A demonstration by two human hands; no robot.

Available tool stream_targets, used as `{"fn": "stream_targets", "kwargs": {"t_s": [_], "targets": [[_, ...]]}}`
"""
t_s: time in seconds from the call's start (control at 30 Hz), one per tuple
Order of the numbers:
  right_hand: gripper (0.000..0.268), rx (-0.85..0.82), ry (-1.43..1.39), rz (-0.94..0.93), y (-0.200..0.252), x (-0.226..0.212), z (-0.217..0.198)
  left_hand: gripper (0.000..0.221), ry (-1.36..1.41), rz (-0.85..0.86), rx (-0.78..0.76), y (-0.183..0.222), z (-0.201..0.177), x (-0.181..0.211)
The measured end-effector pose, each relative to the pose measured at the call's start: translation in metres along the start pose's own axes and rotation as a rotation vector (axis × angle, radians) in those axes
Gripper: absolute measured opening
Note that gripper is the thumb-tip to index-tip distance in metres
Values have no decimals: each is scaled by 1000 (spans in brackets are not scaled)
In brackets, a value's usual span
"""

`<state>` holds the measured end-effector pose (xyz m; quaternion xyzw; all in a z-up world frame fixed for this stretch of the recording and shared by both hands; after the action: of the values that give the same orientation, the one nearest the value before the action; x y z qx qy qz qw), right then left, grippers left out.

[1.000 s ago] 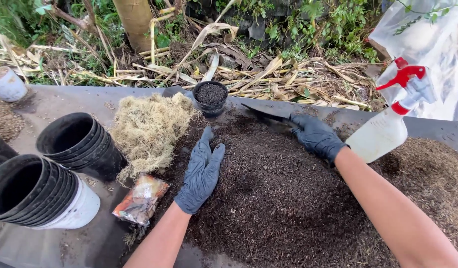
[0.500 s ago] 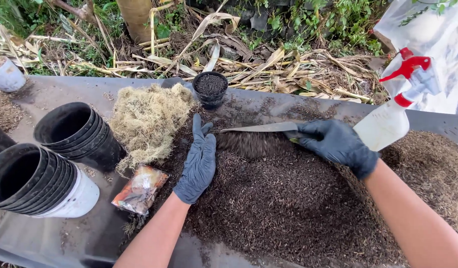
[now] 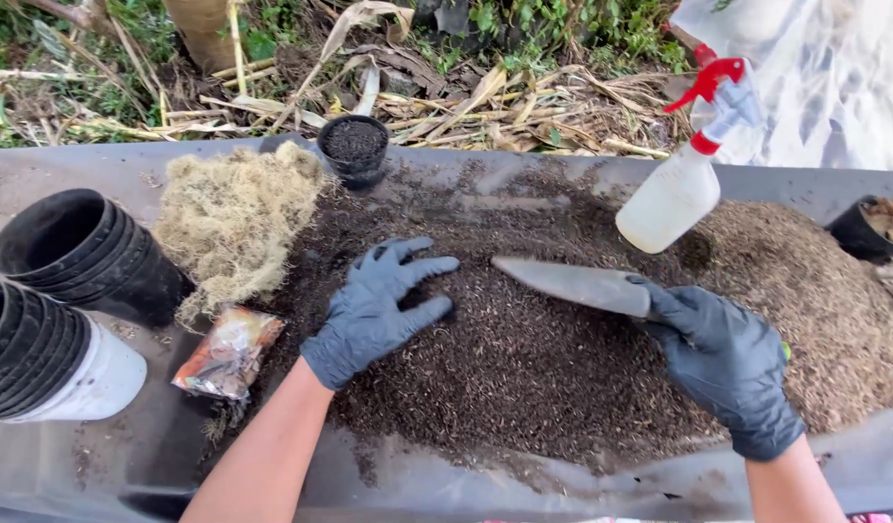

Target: Mixing soil on a table using hands and a trowel for gardening or planting.

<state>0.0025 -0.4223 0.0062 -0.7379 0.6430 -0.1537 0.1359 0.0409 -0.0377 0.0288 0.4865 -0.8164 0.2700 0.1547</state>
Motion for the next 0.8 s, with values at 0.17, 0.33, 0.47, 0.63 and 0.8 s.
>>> {"fn": "stream_targets", "kwargs": {"t_s": [0.17, 0.33, 0.47, 0.63, 0.8], "targets": [[20, 267, -274, -44, 55, 0, -27, 46, 23, 48, 286, 4, -13, -3], [11, 189, -244, -115, 59, -30, -26, 40, 304, -53, 386, 13, -27, -9], [27, 285, -313, -50, 53, -30, -32, 49, 397, -152, 326, 10, -13, -26], [21, 253, -93, -23, 57, -33, -39, 56, 521, -231, 331, 11, -10, -33], [54, 243, -17, 85, 46, -18, -28, 59, 341, -256, 293, 11, -8, -37]]}}
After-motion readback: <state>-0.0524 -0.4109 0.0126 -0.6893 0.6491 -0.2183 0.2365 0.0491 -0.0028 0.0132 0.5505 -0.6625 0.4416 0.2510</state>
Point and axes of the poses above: each hand's wrist, its own y-axis away from the middle knuckle, its own z-axis out of the palm, x = y × z, the point moved 6 cm from there along -y, towards the middle knuckle, and after that the axes turned 4 degrees about -y, right-handed, at the moved point
